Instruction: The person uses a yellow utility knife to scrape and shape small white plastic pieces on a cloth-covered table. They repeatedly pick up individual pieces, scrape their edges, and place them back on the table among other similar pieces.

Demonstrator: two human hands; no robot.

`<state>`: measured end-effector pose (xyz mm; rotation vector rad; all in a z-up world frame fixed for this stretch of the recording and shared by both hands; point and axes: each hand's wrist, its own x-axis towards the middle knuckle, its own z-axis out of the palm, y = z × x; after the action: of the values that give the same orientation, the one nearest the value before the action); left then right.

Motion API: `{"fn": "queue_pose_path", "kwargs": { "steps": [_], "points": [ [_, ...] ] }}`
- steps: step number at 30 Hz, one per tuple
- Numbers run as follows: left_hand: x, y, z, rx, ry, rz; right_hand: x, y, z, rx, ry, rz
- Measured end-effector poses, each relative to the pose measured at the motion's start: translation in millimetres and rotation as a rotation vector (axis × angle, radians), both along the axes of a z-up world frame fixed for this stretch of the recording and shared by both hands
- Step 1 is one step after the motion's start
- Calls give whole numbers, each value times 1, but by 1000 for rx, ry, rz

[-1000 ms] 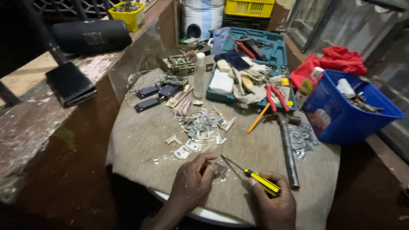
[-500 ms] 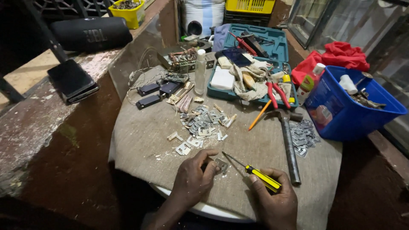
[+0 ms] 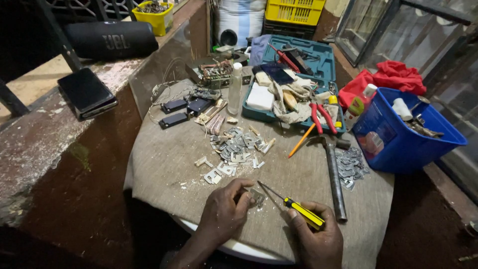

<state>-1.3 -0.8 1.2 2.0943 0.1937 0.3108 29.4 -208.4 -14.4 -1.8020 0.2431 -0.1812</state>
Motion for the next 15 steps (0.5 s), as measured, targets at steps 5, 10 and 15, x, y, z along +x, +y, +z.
{"fn": "queue_pose_path", "kwargs": {
  "steps": [5, 10, 15],
  "points": [
    [2, 2, -4, 42, -81, 16, 2, 4, -10, 49, -64, -27],
    [2, 3, -6, 67, -66, 17, -4, 2, 6, 9, 6, 7],
    [5, 2, -3, 61, -65, 26, 5, -3, -6, -85, -33, 30]
  ]
}}
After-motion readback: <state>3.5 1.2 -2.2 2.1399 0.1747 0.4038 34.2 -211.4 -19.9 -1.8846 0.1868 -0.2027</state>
